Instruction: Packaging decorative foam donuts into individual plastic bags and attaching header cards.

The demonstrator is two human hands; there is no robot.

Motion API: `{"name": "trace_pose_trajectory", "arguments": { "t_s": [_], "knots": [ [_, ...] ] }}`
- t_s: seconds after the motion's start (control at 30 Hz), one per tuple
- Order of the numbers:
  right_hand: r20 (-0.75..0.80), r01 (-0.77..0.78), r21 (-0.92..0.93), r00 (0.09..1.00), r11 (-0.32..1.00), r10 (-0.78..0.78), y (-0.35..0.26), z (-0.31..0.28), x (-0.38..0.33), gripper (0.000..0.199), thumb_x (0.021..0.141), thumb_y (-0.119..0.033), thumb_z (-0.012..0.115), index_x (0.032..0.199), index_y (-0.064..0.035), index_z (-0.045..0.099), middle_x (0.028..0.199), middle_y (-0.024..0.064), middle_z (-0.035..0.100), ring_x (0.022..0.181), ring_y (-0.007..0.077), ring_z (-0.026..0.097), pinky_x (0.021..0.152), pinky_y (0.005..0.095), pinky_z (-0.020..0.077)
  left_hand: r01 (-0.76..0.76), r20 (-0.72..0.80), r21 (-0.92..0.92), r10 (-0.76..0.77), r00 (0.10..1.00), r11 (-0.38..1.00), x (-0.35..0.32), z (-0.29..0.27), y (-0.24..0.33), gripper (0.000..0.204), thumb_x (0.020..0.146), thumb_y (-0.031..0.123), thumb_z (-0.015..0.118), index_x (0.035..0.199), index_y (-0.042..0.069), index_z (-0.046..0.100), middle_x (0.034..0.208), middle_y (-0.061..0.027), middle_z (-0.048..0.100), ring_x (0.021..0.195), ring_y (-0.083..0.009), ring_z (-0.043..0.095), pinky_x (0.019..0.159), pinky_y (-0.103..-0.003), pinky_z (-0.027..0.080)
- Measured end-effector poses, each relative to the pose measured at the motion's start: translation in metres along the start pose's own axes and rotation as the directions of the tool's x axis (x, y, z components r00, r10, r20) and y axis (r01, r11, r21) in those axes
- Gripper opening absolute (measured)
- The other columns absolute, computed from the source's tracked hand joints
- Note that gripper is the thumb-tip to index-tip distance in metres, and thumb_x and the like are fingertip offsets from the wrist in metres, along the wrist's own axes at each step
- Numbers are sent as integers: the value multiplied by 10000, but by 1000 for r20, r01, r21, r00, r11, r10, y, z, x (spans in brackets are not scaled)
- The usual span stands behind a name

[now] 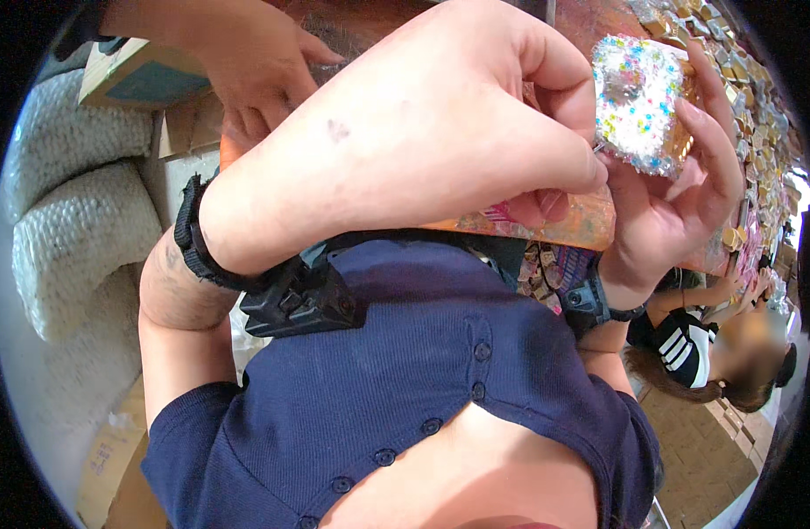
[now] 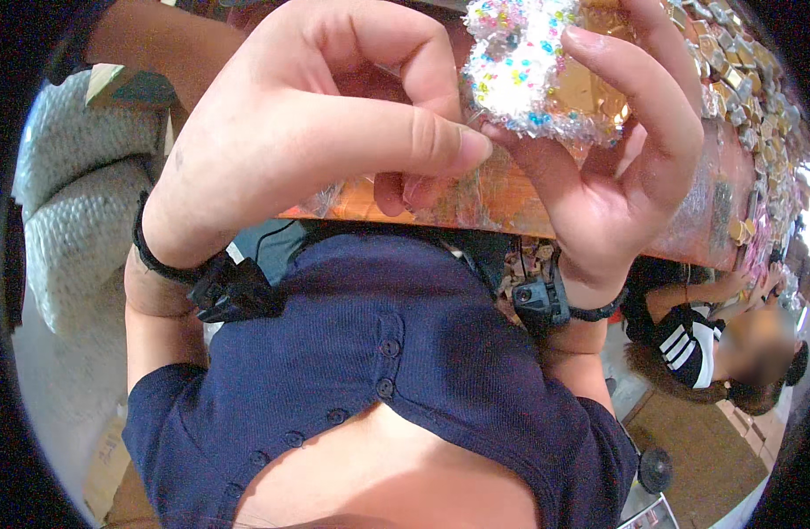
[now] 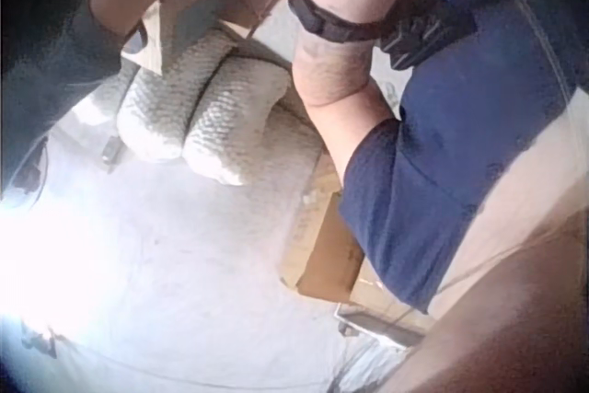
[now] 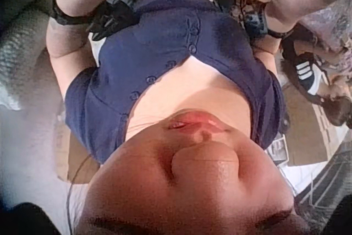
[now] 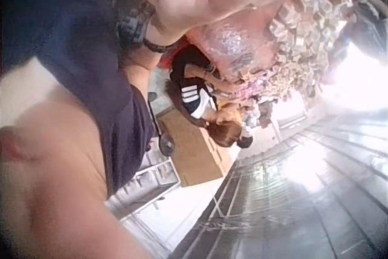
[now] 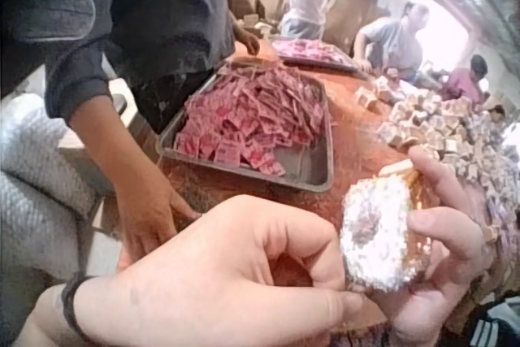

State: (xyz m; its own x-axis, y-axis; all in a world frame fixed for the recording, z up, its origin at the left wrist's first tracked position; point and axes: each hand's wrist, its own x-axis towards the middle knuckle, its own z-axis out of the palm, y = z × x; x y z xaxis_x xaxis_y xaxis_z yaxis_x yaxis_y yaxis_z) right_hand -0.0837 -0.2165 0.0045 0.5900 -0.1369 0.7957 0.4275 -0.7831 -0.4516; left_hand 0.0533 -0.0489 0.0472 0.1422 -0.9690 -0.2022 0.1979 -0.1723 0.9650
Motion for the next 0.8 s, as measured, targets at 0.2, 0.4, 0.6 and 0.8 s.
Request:
{"name": "trace_pose_trajectory", "arguments": {
  "t_s": [0.2,0.4,0.6,0.8],
  "knots": [
    [-2,36,-1,999,999,-36,-2,-1,2,573,739,-174,823,1219,-77,524,1355,303,466,1264,403,474,1028,472,429,14,25,36,-15,1000,999,5,-3,1,188,830,145,721,883,45,571,739,-30,644,658,-123,621,581,-245,486],
    [87,47,-62,995,997,-42,-15,-6,11,552,744,-182,812,1208,-77,531,1339,301,483,1252,410,487,1034,480,419,11,57,92,-16,998,996,-5,-2,3,247,826,186,727,941,56,550,746,-37,648,670,-143,630,592,-255,491],
    [160,68,-113,986,991,-49,-26,-5,17,534,749,-189,803,1198,-77,537,1326,300,497,1242,416,498,1040,488,410,0,88,151,-14,996,989,-6,-8,4,313,822,227,733,999,68,529,754,-44,651,681,-163,639,602,-264,496],
    [42,179,-6,983,984,-179,-15,3,15,540,741,-200,809,1191,-67,542,1324,295,502,1237,408,504,1033,479,415,-18,114,214,-7,993,977,-8,-7,6,382,819,268,738,1058,79,509,761,-52,655,693,-183,648,613,-273,501]
  ]
}}
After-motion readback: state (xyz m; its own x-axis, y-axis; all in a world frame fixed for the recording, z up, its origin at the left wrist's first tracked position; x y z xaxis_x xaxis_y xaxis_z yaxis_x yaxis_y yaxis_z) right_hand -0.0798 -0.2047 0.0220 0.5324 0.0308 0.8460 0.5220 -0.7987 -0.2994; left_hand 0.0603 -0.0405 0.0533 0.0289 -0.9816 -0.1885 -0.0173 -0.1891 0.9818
